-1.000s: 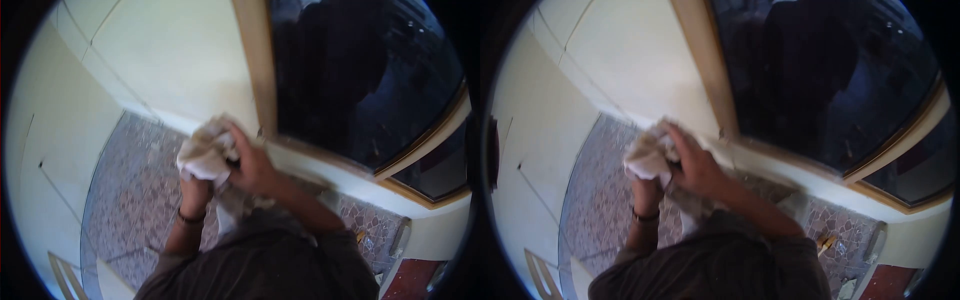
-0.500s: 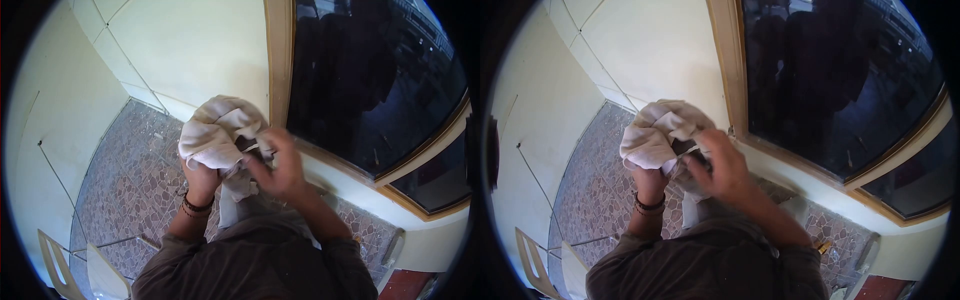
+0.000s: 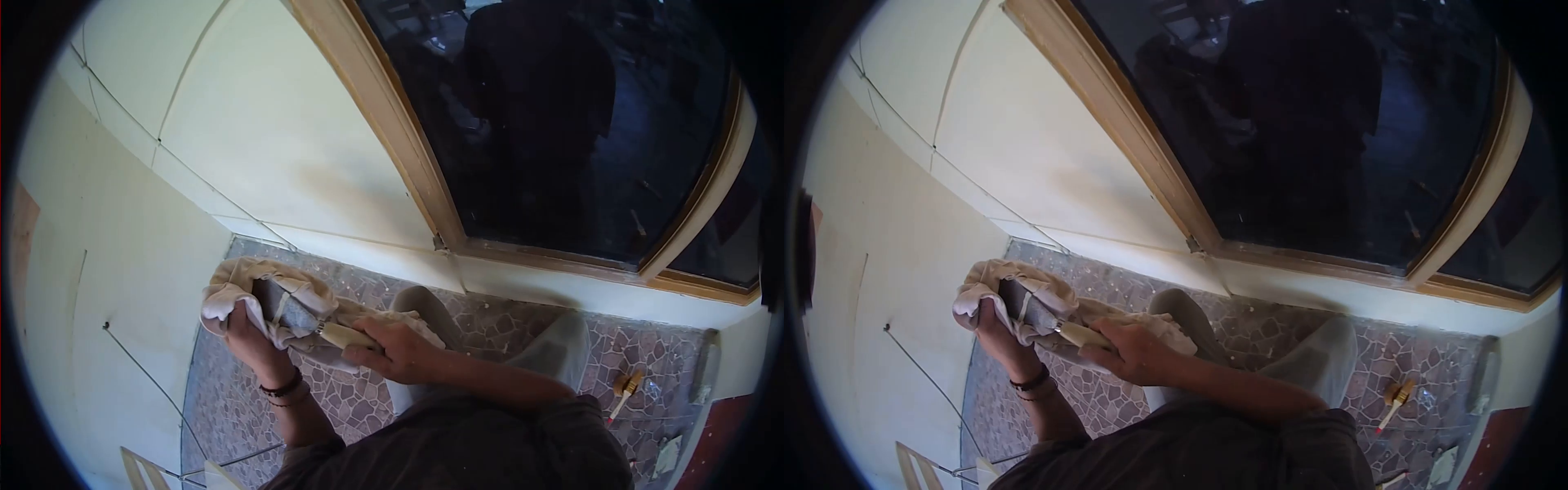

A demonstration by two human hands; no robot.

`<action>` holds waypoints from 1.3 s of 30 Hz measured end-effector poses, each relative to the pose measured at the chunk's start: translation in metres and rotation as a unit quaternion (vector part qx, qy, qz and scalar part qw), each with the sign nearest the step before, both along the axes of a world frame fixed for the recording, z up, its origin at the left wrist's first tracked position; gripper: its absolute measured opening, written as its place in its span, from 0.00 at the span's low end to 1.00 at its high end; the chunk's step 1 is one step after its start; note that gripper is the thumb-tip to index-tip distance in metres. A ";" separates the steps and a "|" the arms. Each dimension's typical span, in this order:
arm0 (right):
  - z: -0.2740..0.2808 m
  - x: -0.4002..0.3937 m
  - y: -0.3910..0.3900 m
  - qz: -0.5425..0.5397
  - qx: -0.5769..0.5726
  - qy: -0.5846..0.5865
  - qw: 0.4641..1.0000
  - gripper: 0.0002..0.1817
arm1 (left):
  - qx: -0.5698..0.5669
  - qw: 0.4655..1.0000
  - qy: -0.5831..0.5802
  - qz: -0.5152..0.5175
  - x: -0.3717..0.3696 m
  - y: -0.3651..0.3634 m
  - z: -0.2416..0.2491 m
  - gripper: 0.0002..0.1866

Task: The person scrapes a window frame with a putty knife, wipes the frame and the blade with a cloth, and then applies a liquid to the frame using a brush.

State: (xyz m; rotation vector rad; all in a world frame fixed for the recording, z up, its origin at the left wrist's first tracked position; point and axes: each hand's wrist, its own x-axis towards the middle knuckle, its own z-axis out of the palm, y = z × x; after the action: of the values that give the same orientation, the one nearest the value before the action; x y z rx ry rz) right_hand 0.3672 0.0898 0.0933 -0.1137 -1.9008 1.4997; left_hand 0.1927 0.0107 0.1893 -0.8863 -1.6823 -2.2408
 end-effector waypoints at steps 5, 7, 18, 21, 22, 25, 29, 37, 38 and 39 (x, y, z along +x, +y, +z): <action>0.013 0.011 0.002 0.032 -0.027 0.038 0.998 0.22 | -0.060 0.998 0.011 0.035 -0.035 -0.009 0.002 0.16; 0.009 0.040 0.010 0.015 -0.026 0.000 1.000 0.21 | -0.069 0.994 0.033 0.075 -0.061 -0.006 0.010 0.16; -0.010 0.075 0.036 -0.115 -0.032 -0.030 0.992 0.14 | -0.116 0.965 -0.081 -0.220 -0.054 0.014 -0.064 0.19; -0.026 0.071 0.045 -0.148 -0.084 -0.058 0.984 0.13 | -0.273 0.913 -0.049 -0.298 -0.046 0.019 -0.074 0.17; -0.029 0.074 0.047 -0.130 -0.205 -0.047 0.969 0.13 | -0.311 0.903 -0.008 -0.298 -0.039 0.022 -0.078 0.17; -0.030 0.066 0.055 -0.086 -0.386 0.036 0.918 0.13 | -0.273 0.905 -0.082 -0.316 -0.031 0.023 -0.122 0.23; -0.046 0.021 0.045 -0.239 -0.126 -0.014 0.963 0.15 | -0.199 0.927 -0.105 -0.301 0.024 0.043 -0.123 0.20; -0.024 0.037 0.100 -0.256 -0.192 0.149 0.936 0.12 | -0.177 0.972 -0.066 -0.142 -0.038 0.046 -0.150 0.13; -0.009 0.044 0.115 -0.298 -0.196 0.188 0.915 0.11 | -0.116 0.971 -0.153 -0.143 -0.052 0.048 -0.156 0.14; 0.007 0.047 0.131 -0.313 -0.148 0.254 0.903 0.10 | -0.118 0.970 -0.157 -0.144 -0.068 0.047 -0.171 0.14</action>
State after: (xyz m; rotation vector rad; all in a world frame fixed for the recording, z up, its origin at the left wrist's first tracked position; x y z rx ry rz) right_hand 0.4141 0.2212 0.0999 -0.3906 -1.0655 1.1983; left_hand 0.1248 0.0579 0.0182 -0.9159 -2.1189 -2.5159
